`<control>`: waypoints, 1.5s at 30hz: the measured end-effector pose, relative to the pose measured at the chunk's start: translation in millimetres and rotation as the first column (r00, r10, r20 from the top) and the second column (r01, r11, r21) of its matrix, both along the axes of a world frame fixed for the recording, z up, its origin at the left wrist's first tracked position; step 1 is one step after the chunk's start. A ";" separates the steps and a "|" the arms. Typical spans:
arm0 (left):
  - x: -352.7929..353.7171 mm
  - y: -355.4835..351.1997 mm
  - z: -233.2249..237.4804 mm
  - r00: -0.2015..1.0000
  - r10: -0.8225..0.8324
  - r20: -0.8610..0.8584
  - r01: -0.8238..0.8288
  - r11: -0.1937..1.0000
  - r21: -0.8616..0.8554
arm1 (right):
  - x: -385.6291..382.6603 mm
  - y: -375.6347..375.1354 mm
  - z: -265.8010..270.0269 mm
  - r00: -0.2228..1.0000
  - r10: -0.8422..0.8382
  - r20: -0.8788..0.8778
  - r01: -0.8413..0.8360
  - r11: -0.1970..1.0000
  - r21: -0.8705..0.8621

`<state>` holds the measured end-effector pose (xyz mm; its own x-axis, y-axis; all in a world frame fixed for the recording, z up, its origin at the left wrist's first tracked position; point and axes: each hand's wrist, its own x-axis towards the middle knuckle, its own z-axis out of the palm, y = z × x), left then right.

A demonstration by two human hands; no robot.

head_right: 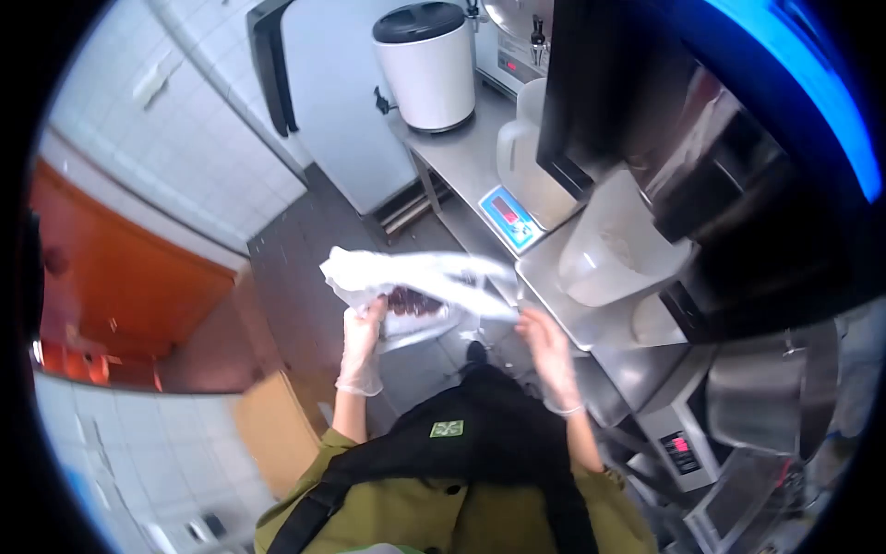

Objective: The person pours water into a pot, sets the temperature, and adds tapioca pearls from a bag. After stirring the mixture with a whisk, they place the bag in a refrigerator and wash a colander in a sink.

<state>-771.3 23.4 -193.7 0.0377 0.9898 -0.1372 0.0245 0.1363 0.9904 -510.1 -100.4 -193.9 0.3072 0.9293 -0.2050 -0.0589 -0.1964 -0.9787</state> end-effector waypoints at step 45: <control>152.2 377.5 -128.5 0.956 0.154 -0.250 0.041 0.775 0.631 | -146.7 49.0 13.0 0.241 -0.958 -0.153 0.967 0.250 -0.048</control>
